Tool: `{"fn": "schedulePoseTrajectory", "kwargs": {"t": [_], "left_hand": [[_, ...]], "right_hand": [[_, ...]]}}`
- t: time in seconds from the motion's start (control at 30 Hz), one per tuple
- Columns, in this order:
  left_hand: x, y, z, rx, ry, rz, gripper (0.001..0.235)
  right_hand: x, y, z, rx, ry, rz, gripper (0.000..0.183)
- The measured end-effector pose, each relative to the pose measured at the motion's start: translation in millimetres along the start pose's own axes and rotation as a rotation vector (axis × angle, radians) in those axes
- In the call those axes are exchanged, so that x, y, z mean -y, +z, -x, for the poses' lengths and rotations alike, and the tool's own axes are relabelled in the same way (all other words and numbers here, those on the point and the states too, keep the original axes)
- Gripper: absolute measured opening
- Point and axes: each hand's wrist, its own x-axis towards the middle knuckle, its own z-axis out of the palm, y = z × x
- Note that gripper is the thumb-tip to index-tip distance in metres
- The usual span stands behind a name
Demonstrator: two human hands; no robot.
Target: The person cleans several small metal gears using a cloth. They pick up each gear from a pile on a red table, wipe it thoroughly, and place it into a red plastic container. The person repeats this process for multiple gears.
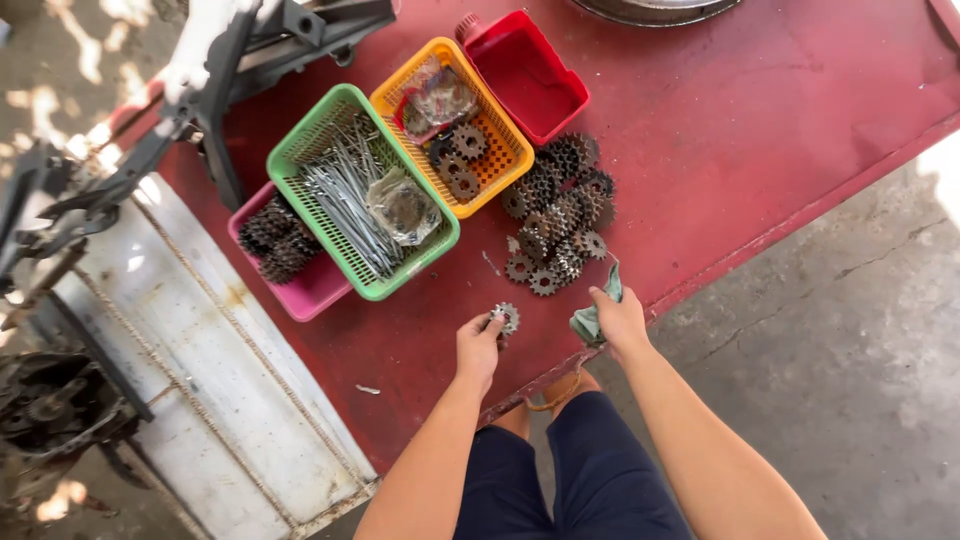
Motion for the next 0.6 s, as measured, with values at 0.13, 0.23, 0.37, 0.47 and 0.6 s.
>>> {"fn": "schedulePoseTrajectory", "kwargs": {"t": [0.13, 0.23, 0.37, 0.47, 0.6], "left_hand": [[-27.6, -5.8, 46.4, 0.075, -0.108, 0.153, 0.011], [-37.8, -10.6, 88.2, 0.082, -0.13, 0.229, 0.014], [-75.5, -13.7, 172.9, 0.203, -0.239, 0.355, 0.044], [-99.0, -25.4, 234.0, 0.343, -0.305, 0.424, 0.061], [-127.2, -39.2, 283.6, 0.442, -0.407, 0.522, 0.066]], "right_hand": [[27.2, -2.5, 70.0, 0.096, 0.044, -0.555, 0.029], [34.7, 5.4, 133.7, 0.165, -0.108, -0.55, 0.028], [35.4, -7.1, 205.0, 0.25, -0.8, 0.253, 0.048], [36.1, -28.7, 234.0, 0.228, -0.96, 0.428, 0.036], [67.2, -61.3, 267.5, 0.26, -0.88, 0.513, 0.035]]}}
